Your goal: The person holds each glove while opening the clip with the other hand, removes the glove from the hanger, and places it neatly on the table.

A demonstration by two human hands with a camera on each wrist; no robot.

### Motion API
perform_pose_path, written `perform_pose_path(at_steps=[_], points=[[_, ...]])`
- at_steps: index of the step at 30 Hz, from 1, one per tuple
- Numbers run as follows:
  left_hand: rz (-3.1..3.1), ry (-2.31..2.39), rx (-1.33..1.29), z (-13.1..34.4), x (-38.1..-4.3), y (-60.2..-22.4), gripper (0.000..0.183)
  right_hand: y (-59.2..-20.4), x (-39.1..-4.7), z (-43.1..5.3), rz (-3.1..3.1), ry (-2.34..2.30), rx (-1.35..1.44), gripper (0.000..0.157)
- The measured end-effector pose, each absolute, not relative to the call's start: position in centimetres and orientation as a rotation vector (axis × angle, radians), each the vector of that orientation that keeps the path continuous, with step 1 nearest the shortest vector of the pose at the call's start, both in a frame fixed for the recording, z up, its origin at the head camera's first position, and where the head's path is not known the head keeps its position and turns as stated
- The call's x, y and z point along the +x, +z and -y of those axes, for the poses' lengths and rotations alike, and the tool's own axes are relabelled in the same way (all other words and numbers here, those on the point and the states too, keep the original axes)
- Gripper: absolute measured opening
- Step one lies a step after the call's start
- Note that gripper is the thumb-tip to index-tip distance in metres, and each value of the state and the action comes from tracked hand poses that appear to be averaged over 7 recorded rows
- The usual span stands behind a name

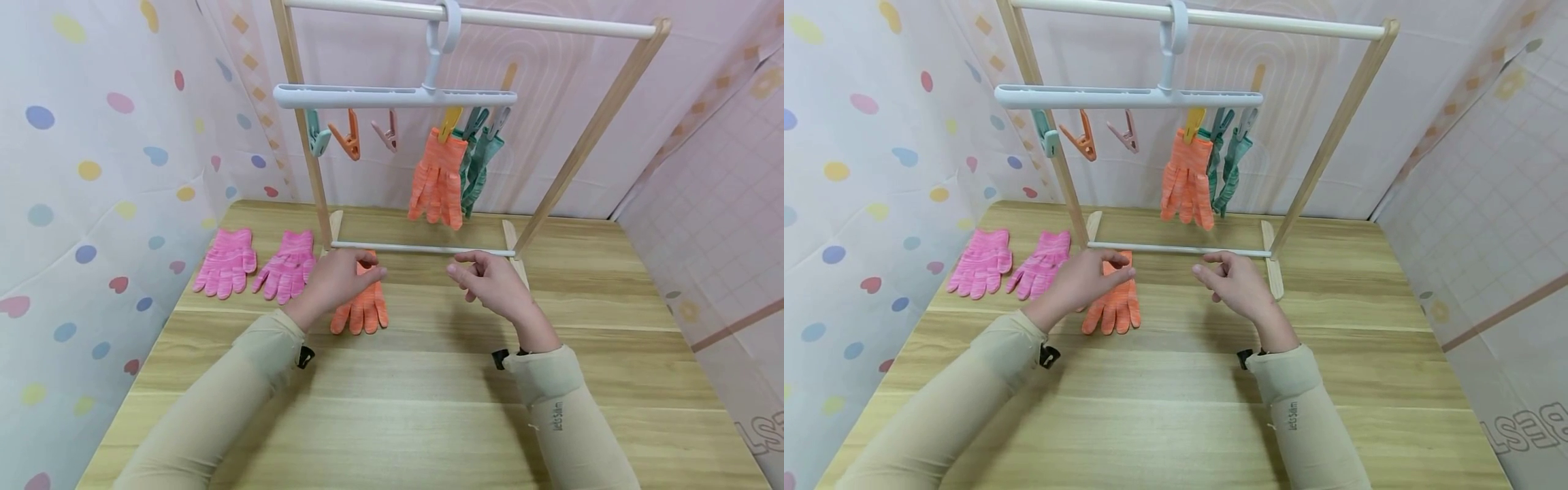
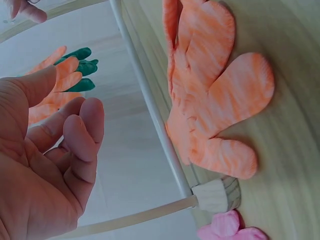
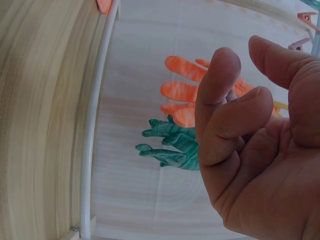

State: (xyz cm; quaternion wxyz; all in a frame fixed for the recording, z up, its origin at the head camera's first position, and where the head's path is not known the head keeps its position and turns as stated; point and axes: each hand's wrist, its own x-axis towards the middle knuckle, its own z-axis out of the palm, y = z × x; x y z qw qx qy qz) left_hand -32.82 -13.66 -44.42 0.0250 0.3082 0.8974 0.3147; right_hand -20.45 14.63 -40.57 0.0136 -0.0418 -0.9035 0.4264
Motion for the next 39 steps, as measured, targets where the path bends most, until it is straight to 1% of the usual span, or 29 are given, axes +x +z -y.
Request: perform_pose_path(at_steps=[6, 13, 18, 28, 39], points=[[-2.756, 0.989, 0.940, 13.5, -33.3, -43.7, 0.049, -40.6, -20.5, -14.8, 2.802, 1.293, -0.098, 0.056], [-2.732, 1.032, 0.962, 13.4, -33.9, -42.9, 0.049, -40.5, -20.5, -14.8, 2.802, 1.254, -0.069, 0.060], [-2.719, 1.048, 0.923, 13.6, -34.5, -42.8, 0.051, -40.4, -20.5, -15.0, 2.806, 1.203, -0.058, 0.061], [-2.754, 0.996, 0.893, 14.3, -35.2, -42.4, 0.055, -40.1, -20.1, -16.3, 2.757, 1.190, -0.087, 0.070], [-2.824, 0.918, 0.972, 13.5, -36.3, -41.8, 0.064, -39.4, -20.3, -17.5, 2.725, 1.064, -0.083, 0.074]])
